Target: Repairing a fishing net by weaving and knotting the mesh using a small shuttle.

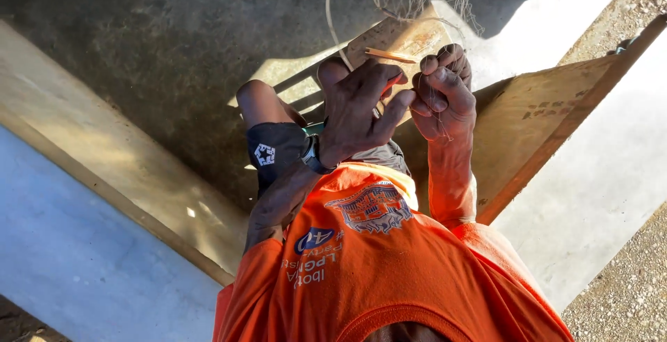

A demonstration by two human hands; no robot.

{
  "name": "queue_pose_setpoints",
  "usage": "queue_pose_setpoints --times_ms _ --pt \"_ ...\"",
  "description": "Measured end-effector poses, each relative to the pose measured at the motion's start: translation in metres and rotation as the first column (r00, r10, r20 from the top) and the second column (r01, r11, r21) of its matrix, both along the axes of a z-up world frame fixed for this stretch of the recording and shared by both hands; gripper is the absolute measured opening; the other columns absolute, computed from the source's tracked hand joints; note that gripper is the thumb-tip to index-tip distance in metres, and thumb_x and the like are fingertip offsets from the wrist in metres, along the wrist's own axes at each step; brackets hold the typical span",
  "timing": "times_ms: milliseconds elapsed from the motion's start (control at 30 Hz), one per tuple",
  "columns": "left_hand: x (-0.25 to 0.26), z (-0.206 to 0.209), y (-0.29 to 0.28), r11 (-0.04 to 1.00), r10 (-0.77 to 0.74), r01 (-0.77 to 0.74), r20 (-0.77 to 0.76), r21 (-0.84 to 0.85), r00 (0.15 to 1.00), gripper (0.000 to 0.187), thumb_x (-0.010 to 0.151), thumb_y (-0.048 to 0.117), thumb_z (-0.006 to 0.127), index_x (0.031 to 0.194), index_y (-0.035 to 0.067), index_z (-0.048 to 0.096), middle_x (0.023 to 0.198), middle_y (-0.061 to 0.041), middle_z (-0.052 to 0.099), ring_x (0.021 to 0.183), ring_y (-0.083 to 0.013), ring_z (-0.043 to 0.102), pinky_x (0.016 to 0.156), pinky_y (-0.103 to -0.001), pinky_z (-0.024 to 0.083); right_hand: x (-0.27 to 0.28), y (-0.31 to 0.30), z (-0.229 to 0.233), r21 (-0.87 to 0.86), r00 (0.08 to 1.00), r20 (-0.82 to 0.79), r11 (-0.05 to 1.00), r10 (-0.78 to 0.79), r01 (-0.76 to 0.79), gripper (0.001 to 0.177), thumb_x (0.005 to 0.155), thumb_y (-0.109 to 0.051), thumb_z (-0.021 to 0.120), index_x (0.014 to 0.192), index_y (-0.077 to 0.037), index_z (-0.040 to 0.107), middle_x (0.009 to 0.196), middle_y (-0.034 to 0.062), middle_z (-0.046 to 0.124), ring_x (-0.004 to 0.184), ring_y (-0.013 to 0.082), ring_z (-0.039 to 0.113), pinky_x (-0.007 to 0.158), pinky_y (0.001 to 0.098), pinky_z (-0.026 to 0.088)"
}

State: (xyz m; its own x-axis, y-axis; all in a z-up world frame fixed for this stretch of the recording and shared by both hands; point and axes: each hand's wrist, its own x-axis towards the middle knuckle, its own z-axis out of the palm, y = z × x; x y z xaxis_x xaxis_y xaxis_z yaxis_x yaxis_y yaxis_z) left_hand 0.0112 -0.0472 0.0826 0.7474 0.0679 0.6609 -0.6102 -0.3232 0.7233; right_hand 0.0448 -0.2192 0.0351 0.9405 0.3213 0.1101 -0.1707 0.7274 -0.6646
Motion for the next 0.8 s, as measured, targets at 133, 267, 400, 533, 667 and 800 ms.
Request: queue_pose_setpoints --times_ms 133,267,400,533,667,800 --pt "0.0 0.018 0.004 0.971 0.101 -0.122 0.113 0.206 0.989 0.034 0.101 0.044 0.058 0.101 0.01 0.058 0.071 -0.005 0.049 0.065 -0.0261 0.064 0.062 -0.035 0.056 -0.001 0.004 -0.01 -0.001 0.999 -0.051 1.0 0.006 -0.006 0.001 0.099 -0.002 0.058 0.099 -0.003 0.058 0.082 0.0085 0.061 0.045 -0.0021 0.043 0.045 0.0111 0.041" --pt "0.002 0.011 0.008 0.961 0.068 -0.085 0.07 0.265 0.995 0.03 0.107 0.039 0.051 0.099 0.011 0.06 0.072 -0.005 0.05 0.068 -0.0302 0.066 0.06 -0.038 0.057 -0.005 0.011 -0.004 -0.039 0.997 -0.073 0.999 -0.008 0.005 0.011 0.101 -0.007 0.056 0.099 0.003 0.06 0.062 0.001 0.054 0.041 -0.0046 0.043 0.043 0.0099 0.039" --pt "0.002 0.012 0.01 0.982 -0.01 0.003 0.035 0.191 0.999 0.03 0.111 0.031 0.042 0.097 0.011 0.06 0.071 -0.006 0.049 0.07 -0.0358 0.065 0.059 -0.04 0.055 0.0 0.006 -0.026 -0.031 1.0 0.007 0.999 -0.028 0.028 0.009 0.095 0.002 0.059 0.101 -0.004 0.054 0.086 0.0133 0.065 0.038 -0.0014 0.042 0.038 0.015 0.039" --pt "0.009 -0.013 0.009 0.977 -0.2 0.198 0.02 0.077 0.98 0.031 0.112 0.023 0.041 0.094 0.008 0.06 0.07 -0.012 0.049 0.068 -0.0436 0.061 0.056 -0.044 0.053 0.004 -0.003 -0.043 0.002 0.998 -0.015 0.998 0.062 -0.062 0.016 0.097 0.004 0.057 0.106 -0.008 0.052 0.096 0.0157 0.068 0.039 -0.0014 0.047 0.04 0.0146 0.044" --pt "0.012 -0.021 0.014 0.935 -0.356 0.356 -0.01 0.009 0.935 0.031 0.111 0.019 0.04 0.092 0.006 0.06 0.071 -0.014 0.05 0.069 -0.0472 0.06 0.055 -0.046 0.051 0.003 -0.003 -0.049 -0.016 1.0 -0.022 1.0 0.023 -0.023 0.016 0.096 0.003 0.06 0.105 -0.007 0.051 0.094 0.0173 0.066 0.038 0.0002 0.045 0.04 0.0157 0.043" --pt "0.012 -0.013 0.017 0.896 -0.443 0.443 -0.008 -0.017 0.896 0.033 0.112 0.017 0.039 0.086 0.005 0.057 0.07 -0.016 0.048 0.068 -0.05 0.057 0.053 -0.046 0.049 0.006 -0.01 -0.057 -0.036 0.999 -0.017 0.998 0.049 -0.049 0.018 0.094 0.005 0.061 0.104 -0.004 0.05 0.092 0.021 0.065 0.036 0.0025 0.046 0.039 0.0176 0.043"
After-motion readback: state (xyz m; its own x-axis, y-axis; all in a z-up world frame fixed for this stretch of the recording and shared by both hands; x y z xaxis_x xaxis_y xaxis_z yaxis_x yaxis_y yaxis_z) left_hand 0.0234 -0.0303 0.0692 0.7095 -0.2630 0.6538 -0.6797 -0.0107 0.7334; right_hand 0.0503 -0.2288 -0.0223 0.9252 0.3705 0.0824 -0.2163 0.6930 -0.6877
